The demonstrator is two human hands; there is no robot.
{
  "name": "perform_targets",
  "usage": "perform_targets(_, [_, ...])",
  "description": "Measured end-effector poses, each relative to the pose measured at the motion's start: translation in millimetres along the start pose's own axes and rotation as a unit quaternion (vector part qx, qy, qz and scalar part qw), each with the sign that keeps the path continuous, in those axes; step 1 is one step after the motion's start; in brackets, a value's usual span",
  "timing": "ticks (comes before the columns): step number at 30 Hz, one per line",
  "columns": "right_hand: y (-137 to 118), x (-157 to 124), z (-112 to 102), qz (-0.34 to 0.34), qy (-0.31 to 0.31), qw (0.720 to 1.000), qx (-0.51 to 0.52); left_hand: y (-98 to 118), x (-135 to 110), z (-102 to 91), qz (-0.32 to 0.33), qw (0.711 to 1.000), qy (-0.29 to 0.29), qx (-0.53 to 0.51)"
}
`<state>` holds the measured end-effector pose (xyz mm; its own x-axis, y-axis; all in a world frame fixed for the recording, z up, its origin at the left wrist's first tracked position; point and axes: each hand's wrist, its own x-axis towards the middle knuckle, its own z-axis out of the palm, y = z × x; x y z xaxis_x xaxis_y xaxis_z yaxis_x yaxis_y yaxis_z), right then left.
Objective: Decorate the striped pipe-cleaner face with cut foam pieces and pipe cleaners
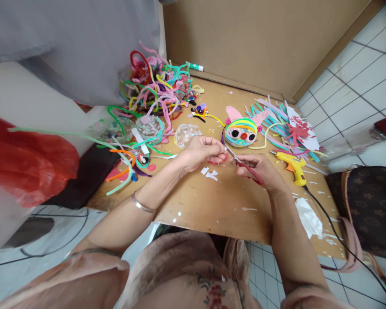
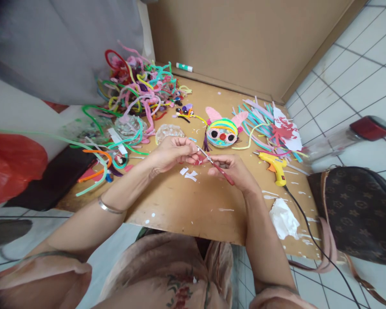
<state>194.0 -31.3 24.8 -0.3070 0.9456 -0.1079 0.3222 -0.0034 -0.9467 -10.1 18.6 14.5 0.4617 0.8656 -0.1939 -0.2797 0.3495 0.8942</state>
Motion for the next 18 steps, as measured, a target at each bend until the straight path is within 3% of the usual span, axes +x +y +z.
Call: perform_targets(18, [-1.5, -1.3, -7.0, 0.027, 0.004, 0.999, -0.023, 3.4, -1.4, -2.1, 0.0, 1.0, -0.022, 0.016])
